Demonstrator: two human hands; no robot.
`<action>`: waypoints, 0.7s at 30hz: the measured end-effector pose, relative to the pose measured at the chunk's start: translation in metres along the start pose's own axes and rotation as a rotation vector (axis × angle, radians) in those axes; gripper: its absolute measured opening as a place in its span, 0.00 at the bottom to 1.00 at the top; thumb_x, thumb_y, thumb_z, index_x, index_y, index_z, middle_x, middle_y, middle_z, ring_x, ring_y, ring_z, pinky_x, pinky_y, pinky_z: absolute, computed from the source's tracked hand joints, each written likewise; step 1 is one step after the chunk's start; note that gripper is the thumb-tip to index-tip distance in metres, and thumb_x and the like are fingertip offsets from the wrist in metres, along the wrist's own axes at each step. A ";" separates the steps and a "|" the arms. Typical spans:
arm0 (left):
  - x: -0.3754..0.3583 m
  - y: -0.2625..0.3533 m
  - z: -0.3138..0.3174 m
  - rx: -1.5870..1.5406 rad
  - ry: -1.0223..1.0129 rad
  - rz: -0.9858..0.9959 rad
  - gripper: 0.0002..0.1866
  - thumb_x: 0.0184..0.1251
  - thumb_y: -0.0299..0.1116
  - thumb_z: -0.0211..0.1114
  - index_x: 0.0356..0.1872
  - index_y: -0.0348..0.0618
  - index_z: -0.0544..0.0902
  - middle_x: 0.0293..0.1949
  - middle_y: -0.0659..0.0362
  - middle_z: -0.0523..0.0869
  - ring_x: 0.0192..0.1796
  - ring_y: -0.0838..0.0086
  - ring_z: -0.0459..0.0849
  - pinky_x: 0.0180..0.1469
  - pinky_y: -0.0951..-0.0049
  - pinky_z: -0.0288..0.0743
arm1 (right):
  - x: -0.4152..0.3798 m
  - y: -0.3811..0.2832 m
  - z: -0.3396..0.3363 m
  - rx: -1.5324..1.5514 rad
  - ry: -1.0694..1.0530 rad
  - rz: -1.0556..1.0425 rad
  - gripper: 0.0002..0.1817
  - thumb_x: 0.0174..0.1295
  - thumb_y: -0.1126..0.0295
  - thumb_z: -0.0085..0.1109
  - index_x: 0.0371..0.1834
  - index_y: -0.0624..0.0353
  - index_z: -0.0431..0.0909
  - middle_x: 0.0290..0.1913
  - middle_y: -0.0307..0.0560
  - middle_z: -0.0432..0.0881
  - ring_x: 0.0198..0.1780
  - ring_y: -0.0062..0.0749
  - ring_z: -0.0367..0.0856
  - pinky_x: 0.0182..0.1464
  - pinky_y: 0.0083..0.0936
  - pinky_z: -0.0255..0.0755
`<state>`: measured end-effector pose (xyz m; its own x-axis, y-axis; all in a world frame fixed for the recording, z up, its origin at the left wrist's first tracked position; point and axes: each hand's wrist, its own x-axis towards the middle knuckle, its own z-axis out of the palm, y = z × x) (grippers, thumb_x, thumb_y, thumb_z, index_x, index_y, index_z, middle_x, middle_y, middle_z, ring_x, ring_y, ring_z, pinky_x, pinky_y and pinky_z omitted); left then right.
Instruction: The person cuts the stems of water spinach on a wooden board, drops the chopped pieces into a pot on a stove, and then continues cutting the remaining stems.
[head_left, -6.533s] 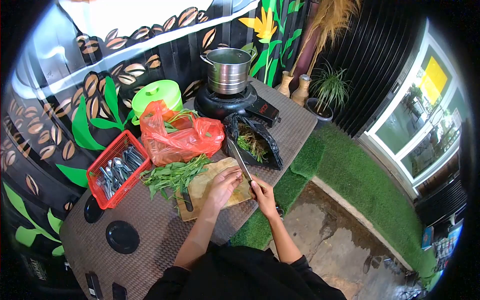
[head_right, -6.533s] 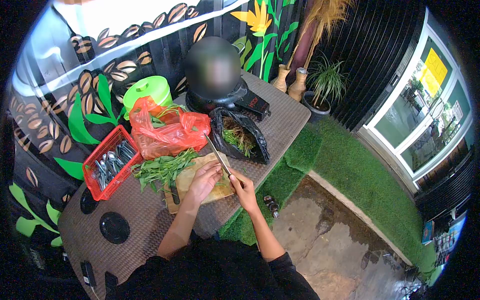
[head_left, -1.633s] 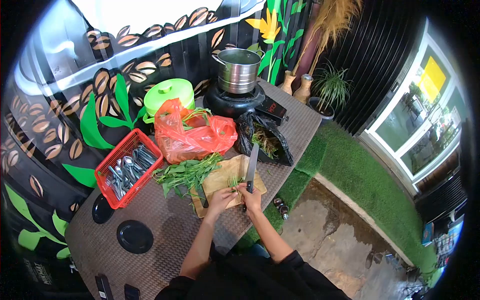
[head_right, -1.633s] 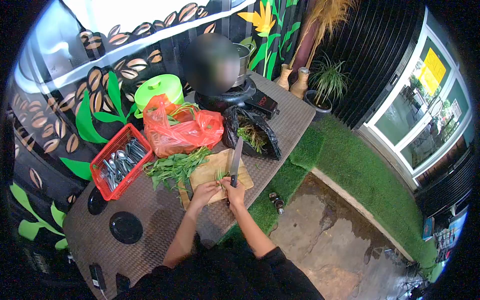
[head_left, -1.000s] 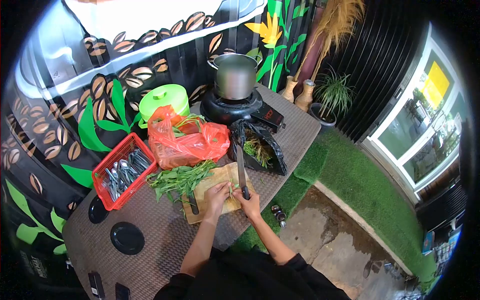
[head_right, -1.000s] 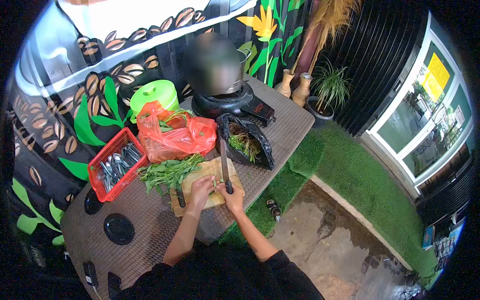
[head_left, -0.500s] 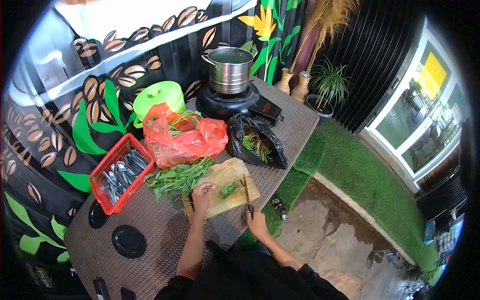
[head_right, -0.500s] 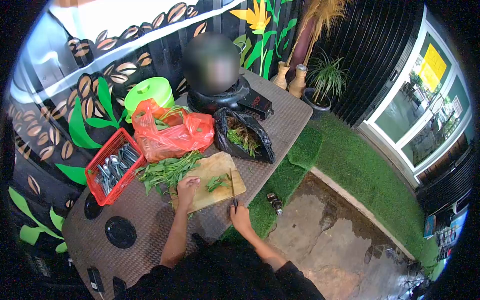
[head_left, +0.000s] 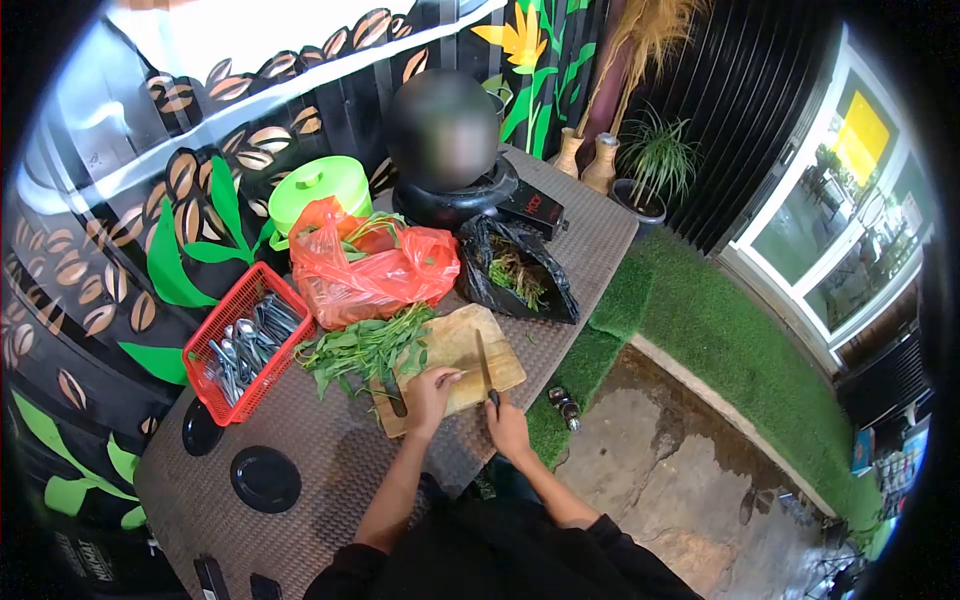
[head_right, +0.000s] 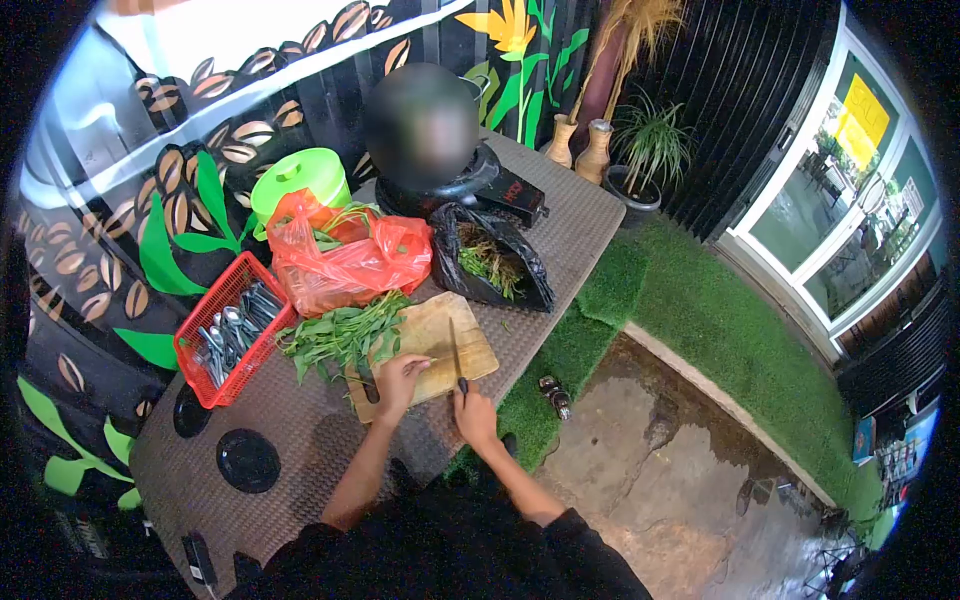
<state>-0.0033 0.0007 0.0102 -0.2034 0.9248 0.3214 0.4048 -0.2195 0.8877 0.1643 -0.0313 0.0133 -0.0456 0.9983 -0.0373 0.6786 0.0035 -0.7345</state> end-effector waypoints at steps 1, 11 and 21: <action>0.002 0.003 0.008 0.014 -0.018 -0.019 0.07 0.56 0.24 0.66 0.36 0.34 0.85 0.28 0.52 0.86 0.31 0.69 0.85 0.36 0.74 0.76 | -0.002 0.002 -0.008 -0.032 -0.023 0.034 0.19 0.66 0.59 0.48 0.52 0.62 0.69 0.29 0.70 0.79 0.32 0.64 0.78 0.36 0.52 0.72; 0.005 0.000 0.043 0.280 -0.040 0.230 0.08 0.56 0.25 0.63 0.36 0.35 0.84 0.33 0.51 0.82 0.41 0.59 0.78 0.46 0.63 0.72 | 0.004 0.004 -0.022 -0.139 -0.076 -0.011 0.19 0.69 0.57 0.43 0.44 0.67 0.64 0.28 0.70 0.79 0.33 0.65 0.79 0.38 0.55 0.72; -0.003 -0.003 0.046 0.372 -0.058 0.251 0.09 0.57 0.25 0.61 0.38 0.39 0.85 0.34 0.55 0.79 0.45 0.61 0.74 0.49 0.64 0.69 | 0.010 -0.002 -0.033 -0.165 -0.163 -0.025 0.19 0.70 0.58 0.40 0.44 0.68 0.64 0.31 0.71 0.79 0.37 0.67 0.78 0.40 0.55 0.72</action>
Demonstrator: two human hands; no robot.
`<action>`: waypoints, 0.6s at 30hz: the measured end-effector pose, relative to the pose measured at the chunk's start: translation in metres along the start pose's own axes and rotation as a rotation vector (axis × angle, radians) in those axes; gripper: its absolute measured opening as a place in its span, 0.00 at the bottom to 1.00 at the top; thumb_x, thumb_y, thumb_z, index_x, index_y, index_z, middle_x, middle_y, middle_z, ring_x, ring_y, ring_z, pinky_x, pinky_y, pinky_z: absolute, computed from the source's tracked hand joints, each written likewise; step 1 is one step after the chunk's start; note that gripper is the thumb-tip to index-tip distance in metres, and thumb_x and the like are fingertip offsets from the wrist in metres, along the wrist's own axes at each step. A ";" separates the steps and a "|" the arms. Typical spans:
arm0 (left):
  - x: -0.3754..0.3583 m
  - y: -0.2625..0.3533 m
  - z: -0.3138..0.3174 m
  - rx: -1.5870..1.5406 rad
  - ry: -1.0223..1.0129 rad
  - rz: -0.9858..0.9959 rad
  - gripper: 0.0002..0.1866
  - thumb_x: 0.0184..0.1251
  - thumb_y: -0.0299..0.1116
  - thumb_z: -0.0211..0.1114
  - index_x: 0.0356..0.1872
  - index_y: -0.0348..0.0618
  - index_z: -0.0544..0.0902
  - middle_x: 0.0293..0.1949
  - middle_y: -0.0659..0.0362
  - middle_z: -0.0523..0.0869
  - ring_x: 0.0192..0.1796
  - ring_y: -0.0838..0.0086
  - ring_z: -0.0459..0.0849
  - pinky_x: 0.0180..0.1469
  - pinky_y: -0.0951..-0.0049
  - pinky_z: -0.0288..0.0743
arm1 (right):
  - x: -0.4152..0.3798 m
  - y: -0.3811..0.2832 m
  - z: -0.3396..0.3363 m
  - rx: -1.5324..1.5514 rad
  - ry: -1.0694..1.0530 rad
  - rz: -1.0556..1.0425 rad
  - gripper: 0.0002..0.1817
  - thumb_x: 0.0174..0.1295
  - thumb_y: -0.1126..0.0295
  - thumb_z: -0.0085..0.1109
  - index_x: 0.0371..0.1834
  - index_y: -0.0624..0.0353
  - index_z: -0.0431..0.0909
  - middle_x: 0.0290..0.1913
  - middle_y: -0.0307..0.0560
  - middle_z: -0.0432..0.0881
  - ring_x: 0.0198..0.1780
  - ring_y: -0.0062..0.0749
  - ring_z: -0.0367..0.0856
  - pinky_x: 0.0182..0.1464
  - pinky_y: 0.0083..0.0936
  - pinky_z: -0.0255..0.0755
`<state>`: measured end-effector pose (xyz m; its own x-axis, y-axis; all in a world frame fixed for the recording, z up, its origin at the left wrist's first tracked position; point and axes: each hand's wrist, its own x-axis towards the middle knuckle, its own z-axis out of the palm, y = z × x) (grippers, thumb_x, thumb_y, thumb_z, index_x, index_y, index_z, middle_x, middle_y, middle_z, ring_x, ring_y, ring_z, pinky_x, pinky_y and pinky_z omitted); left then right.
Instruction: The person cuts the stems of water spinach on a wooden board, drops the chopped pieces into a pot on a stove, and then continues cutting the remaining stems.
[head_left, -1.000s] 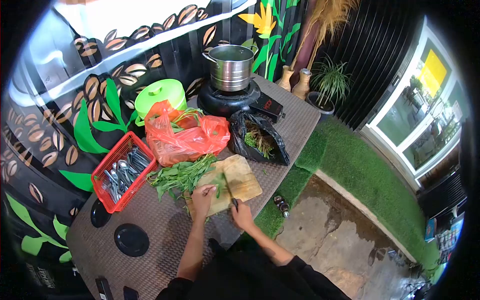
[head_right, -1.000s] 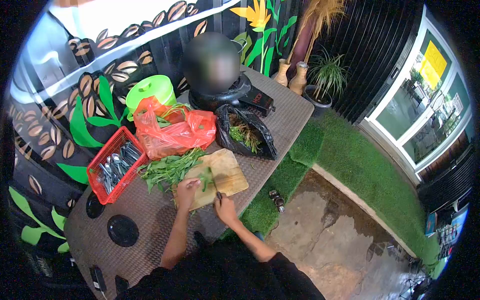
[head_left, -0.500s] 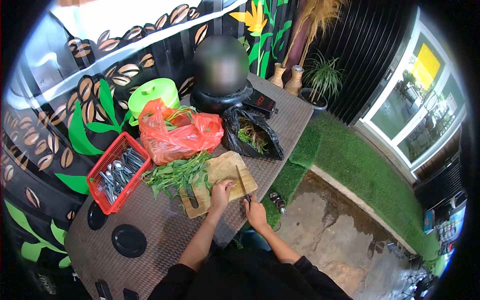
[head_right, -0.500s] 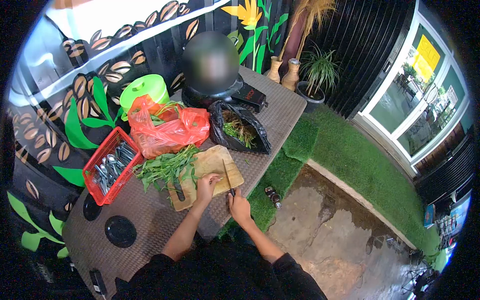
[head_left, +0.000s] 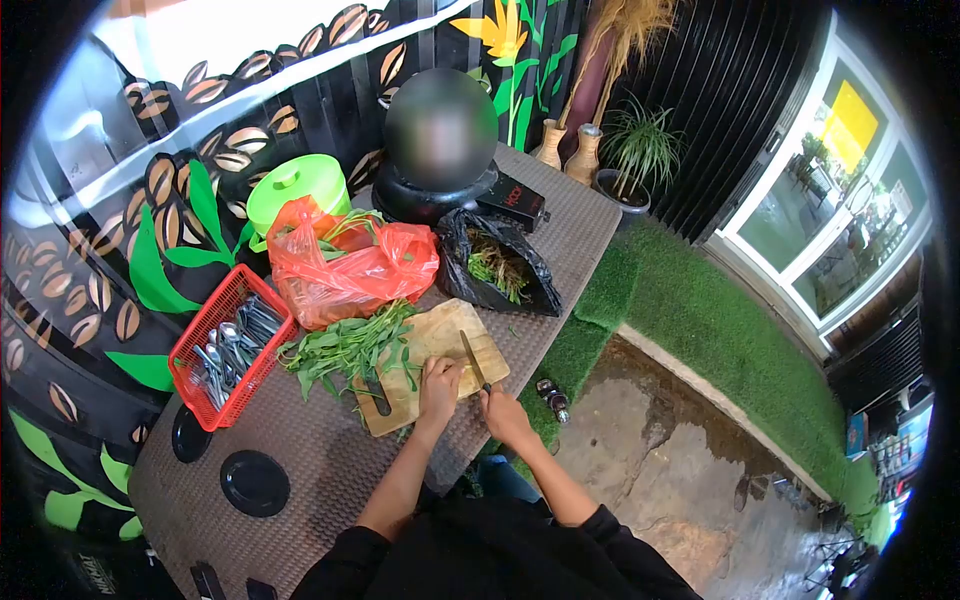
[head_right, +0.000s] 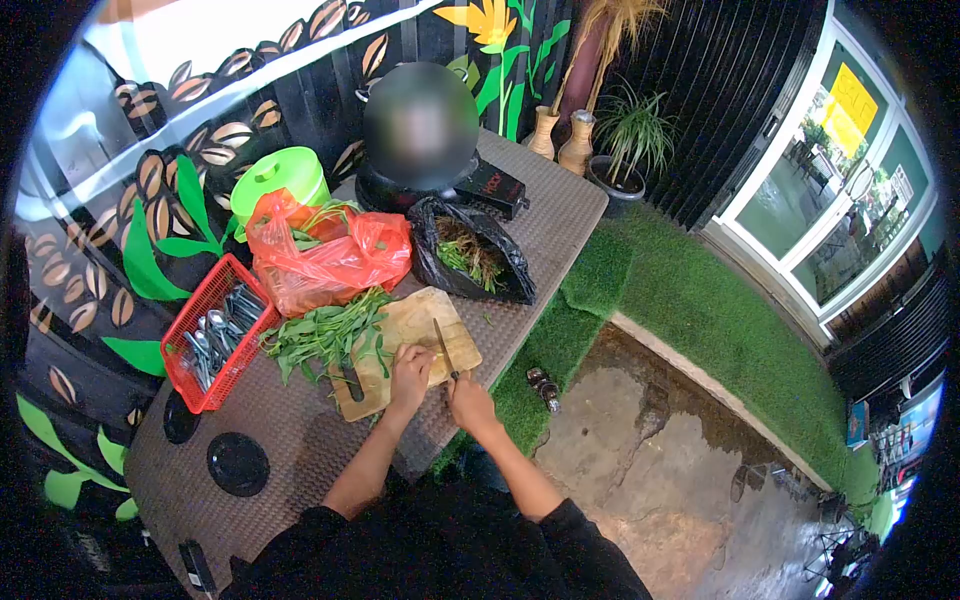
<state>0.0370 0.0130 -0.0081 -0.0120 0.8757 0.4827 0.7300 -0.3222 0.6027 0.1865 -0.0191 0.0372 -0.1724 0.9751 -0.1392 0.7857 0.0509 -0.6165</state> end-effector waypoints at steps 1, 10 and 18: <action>0.000 0.001 0.000 -0.001 0.002 0.001 0.09 0.57 0.25 0.61 0.38 0.39 0.85 0.34 0.55 0.79 0.45 0.61 0.74 0.49 0.64 0.69 | -0.002 -0.003 0.006 -0.001 0.002 -0.001 0.19 0.70 0.58 0.40 0.44 0.68 0.64 0.31 0.71 0.79 0.37 0.67 0.78 0.40 0.55 0.72; 0.001 0.001 0.001 0.029 0.098 0.040 0.06 0.52 0.21 0.64 0.32 0.35 0.85 0.32 0.55 0.81 0.42 0.62 0.75 0.46 0.65 0.71 | 0.019 -0.006 0.017 -0.137 0.068 0.004 0.19 0.69 0.58 0.41 0.42 0.67 0.65 0.28 0.67 0.80 0.32 0.62 0.81 0.35 0.50 0.76; -0.001 0.002 -0.002 0.012 0.006 -0.014 0.09 0.57 0.24 0.59 0.37 0.39 0.85 0.34 0.57 0.80 0.46 0.64 0.74 0.52 0.65 0.68 | 0.027 -0.008 0.025 -0.201 0.027 0.036 0.18 0.69 0.58 0.42 0.44 0.66 0.66 0.32 0.64 0.81 0.34 0.57 0.83 0.36 0.48 0.77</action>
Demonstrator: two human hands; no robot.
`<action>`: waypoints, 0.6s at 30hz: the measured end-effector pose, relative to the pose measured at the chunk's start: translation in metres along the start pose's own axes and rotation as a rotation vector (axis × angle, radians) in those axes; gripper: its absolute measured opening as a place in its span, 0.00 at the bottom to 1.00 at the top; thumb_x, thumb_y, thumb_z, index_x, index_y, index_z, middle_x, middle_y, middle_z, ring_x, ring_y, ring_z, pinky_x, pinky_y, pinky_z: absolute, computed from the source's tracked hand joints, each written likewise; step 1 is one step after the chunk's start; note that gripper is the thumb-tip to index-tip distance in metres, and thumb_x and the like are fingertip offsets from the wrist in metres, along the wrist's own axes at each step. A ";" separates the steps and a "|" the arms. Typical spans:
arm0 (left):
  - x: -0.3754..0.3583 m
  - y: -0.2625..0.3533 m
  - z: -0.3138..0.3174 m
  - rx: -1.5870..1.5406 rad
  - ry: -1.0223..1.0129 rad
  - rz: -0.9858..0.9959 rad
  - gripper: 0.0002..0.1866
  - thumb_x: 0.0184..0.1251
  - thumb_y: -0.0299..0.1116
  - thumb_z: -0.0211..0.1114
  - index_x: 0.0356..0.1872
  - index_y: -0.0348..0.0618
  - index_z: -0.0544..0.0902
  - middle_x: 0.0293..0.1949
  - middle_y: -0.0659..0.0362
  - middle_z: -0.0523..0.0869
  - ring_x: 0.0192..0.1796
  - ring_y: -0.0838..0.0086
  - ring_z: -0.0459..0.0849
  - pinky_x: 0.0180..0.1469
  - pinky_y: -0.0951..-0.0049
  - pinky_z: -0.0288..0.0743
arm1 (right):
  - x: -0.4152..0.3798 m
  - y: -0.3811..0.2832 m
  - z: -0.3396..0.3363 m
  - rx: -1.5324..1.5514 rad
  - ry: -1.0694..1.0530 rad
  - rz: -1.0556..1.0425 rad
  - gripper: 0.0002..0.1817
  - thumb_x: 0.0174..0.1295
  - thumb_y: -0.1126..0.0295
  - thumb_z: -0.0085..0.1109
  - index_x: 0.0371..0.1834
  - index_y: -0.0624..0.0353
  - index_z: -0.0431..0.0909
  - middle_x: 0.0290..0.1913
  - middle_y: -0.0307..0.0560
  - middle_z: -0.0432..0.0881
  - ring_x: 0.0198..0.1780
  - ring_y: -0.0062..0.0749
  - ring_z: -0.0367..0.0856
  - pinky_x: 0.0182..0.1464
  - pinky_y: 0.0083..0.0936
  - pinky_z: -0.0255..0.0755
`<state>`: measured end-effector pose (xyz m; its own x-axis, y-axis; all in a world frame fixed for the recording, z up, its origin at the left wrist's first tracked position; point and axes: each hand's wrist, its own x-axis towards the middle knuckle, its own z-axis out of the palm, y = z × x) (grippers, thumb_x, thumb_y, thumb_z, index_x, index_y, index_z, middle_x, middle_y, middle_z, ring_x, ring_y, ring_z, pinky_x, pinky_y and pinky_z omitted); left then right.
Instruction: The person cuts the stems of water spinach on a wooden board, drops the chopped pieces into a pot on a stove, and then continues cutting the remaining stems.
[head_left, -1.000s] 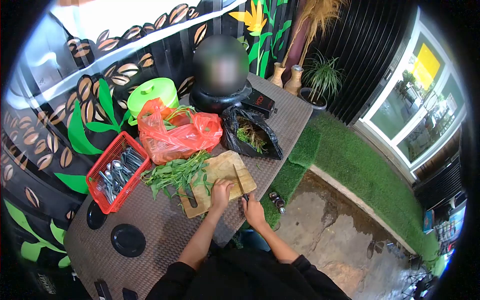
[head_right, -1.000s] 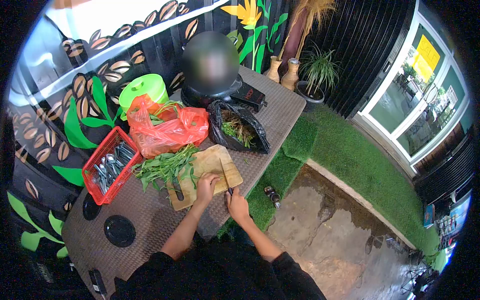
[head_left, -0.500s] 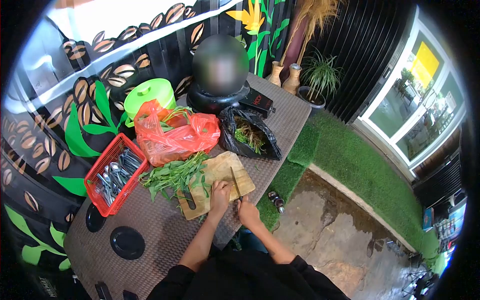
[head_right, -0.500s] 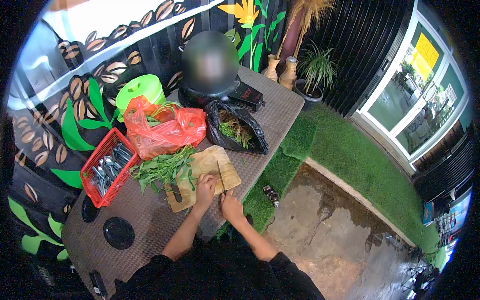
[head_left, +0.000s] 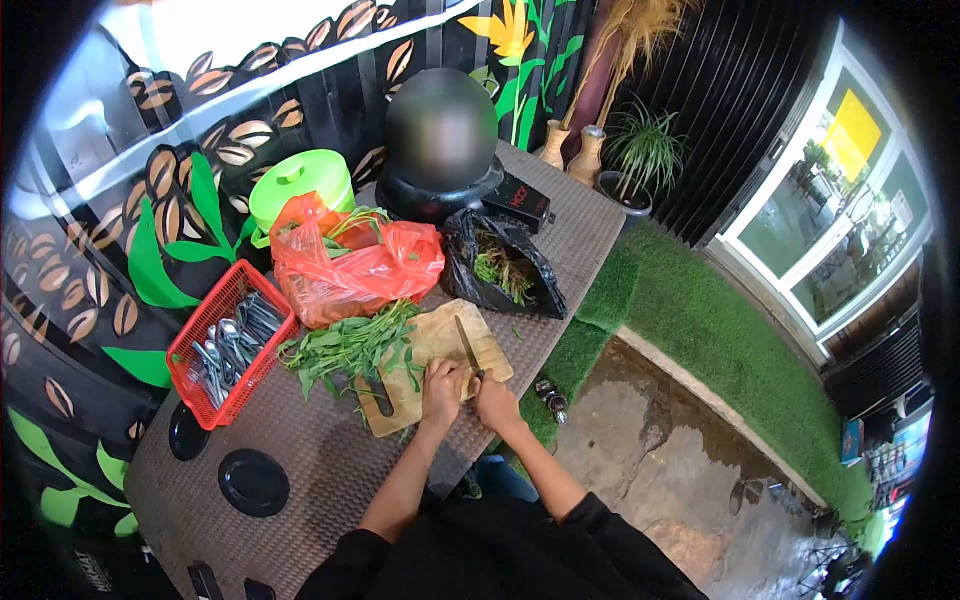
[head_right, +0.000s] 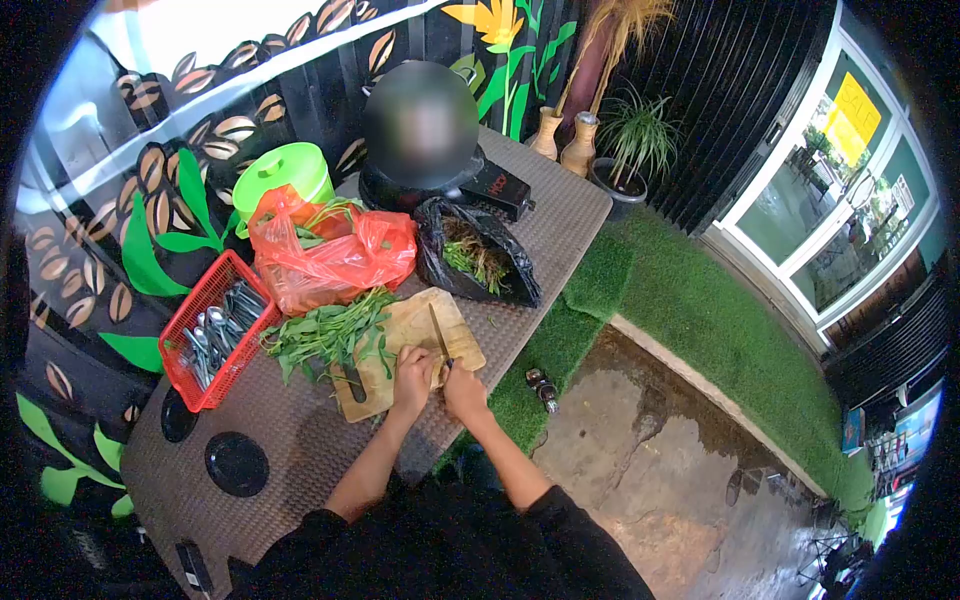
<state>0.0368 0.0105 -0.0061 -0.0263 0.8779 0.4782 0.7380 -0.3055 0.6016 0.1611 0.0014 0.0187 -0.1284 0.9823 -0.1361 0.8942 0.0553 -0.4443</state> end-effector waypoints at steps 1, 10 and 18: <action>0.000 0.000 0.000 0.000 0.000 0.002 0.09 0.57 0.24 0.59 0.37 0.39 0.85 0.34 0.57 0.80 0.46 0.64 0.74 0.52 0.65 0.68 | 0.002 0.001 -0.004 0.024 0.007 -0.028 0.18 0.69 0.58 0.42 0.44 0.66 0.66 0.30 0.63 0.81 0.33 0.57 0.83 0.35 0.48 0.77; 0.002 0.004 -0.004 0.017 0.019 0.053 0.08 0.56 0.24 0.60 0.35 0.35 0.84 0.35 0.53 0.80 0.46 0.60 0.74 0.52 0.64 0.68 | 0.016 0.002 -0.005 0.130 -0.041 -0.026 0.19 0.69 0.59 0.41 0.42 0.69 0.64 0.33 0.72 0.79 0.38 0.66 0.79 0.40 0.52 0.74; 0.003 -0.005 -0.002 -0.122 0.026 -0.019 0.05 0.56 0.23 0.60 0.32 0.34 0.83 0.35 0.51 0.81 0.46 0.58 0.75 0.50 0.62 0.70 | -0.025 -0.010 -0.006 0.122 -0.051 0.033 0.20 0.68 0.59 0.41 0.46 0.70 0.64 0.34 0.74 0.79 0.40 0.66 0.79 0.42 0.54 0.72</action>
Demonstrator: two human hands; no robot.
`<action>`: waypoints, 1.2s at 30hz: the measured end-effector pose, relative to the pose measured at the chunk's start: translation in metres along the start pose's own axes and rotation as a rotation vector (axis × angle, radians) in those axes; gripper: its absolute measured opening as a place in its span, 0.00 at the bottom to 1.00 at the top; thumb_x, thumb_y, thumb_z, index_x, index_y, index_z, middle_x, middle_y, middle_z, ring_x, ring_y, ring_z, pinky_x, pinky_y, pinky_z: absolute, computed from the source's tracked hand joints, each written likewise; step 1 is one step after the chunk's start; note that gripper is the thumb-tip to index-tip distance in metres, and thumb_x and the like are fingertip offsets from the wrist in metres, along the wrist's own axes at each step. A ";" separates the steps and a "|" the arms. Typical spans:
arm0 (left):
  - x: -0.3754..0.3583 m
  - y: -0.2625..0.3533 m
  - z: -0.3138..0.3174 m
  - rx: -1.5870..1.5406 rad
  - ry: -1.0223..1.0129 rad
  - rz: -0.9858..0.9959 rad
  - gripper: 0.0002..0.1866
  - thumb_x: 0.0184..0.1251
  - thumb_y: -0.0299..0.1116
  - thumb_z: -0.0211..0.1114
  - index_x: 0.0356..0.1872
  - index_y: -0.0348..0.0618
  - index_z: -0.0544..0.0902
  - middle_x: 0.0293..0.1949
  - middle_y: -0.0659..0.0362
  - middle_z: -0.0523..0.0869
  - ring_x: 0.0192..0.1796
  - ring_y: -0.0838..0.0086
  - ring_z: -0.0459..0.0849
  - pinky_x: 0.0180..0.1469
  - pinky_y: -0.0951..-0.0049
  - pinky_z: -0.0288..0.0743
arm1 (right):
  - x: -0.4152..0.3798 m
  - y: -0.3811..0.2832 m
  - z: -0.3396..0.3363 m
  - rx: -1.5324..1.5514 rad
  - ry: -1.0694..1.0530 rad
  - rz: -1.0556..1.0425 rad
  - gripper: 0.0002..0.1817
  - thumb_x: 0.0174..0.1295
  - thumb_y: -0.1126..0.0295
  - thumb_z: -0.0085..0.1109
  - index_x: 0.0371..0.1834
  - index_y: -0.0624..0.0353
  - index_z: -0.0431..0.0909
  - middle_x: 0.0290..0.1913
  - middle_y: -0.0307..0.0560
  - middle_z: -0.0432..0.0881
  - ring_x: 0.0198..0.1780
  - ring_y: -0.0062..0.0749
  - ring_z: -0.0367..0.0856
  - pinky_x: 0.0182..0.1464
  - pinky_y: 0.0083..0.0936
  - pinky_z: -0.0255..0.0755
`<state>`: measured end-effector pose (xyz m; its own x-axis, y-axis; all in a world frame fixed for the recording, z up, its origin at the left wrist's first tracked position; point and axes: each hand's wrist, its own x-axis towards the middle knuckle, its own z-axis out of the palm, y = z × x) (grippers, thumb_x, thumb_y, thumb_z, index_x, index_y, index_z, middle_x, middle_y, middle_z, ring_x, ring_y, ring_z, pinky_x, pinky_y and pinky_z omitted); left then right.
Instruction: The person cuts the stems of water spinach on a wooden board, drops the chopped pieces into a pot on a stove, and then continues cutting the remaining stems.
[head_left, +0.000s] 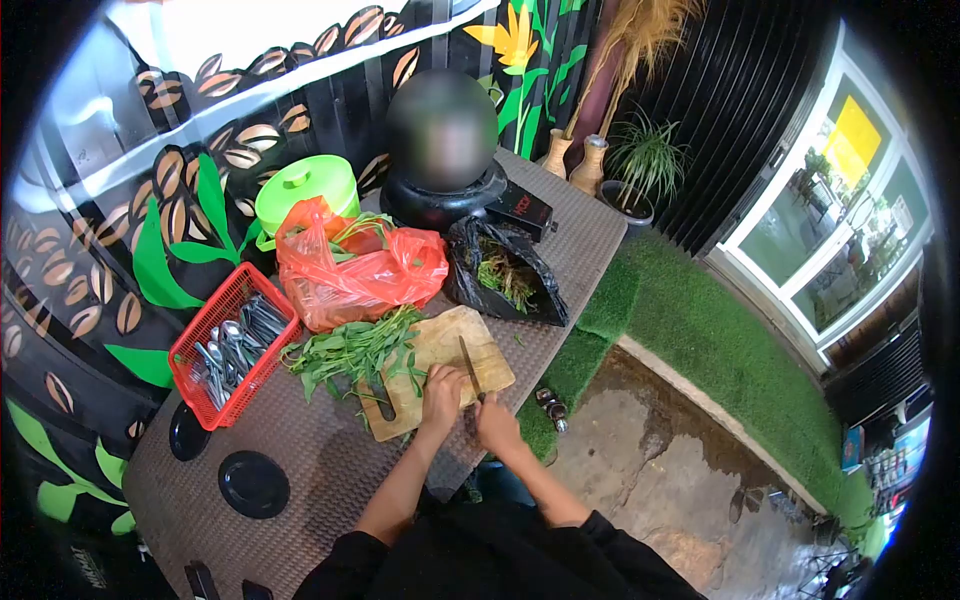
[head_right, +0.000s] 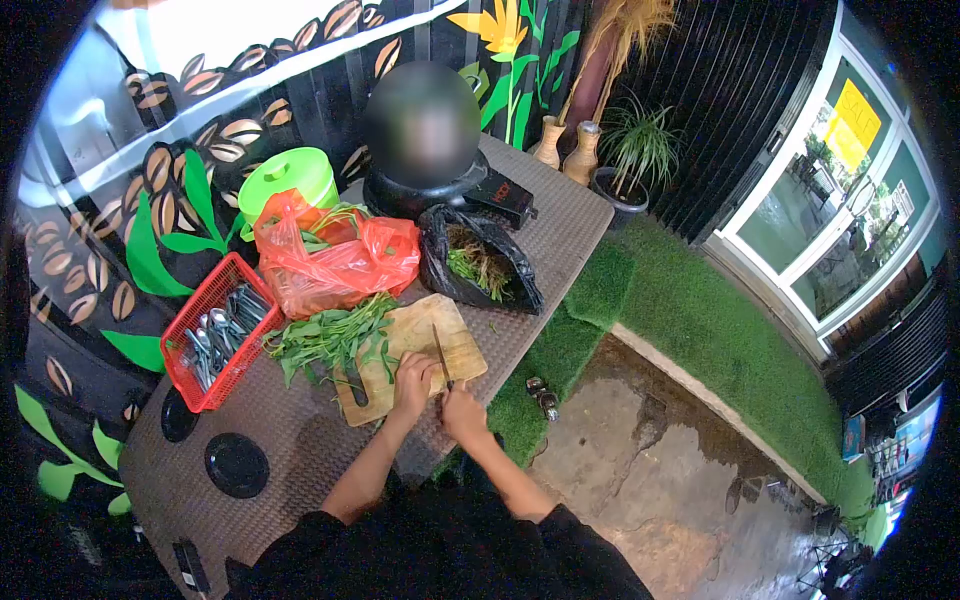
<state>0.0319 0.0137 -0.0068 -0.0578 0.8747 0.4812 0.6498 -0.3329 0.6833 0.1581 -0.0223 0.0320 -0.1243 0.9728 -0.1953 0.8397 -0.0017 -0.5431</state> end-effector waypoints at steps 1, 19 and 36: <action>0.001 0.000 0.000 -0.001 0.001 0.001 0.05 0.56 0.23 0.60 0.32 0.34 0.83 0.35 0.51 0.81 0.46 0.58 0.75 0.50 0.62 0.70 | -0.003 -0.006 0.003 0.006 0.002 0.055 0.20 0.69 0.59 0.41 0.46 0.69 0.64 0.35 0.74 0.79 0.40 0.66 0.79 0.42 0.55 0.72; -0.004 0.007 -0.004 0.075 0.025 0.030 0.06 0.57 0.23 0.60 0.33 0.33 0.83 0.35 0.50 0.80 0.45 0.57 0.75 0.49 0.63 0.71 | 0.034 0.003 -0.003 -0.040 -0.034 -0.028 0.19 0.68 0.57 0.42 0.46 0.67 0.64 0.37 0.68 0.80 0.40 0.60 0.81 0.43 0.48 0.75; -0.005 0.002 -0.004 -0.228 0.047 -0.199 0.21 0.60 0.18 0.57 0.54 0.40 0.67 0.39 0.46 0.79 0.40 0.56 0.82 0.42 0.59 0.73 | 0.006 -0.013 0.018 -0.053 -0.011 0.083 0.20 0.69 0.57 0.41 0.48 0.67 0.65 0.35 0.71 0.80 0.39 0.63 0.81 0.41 0.53 0.74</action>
<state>0.0303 0.0067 -0.0053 -0.2058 0.9152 0.3466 0.4360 -0.2313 0.8697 0.1375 -0.0208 0.0235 -0.0586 0.9672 -0.2471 0.8742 -0.0698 -0.4806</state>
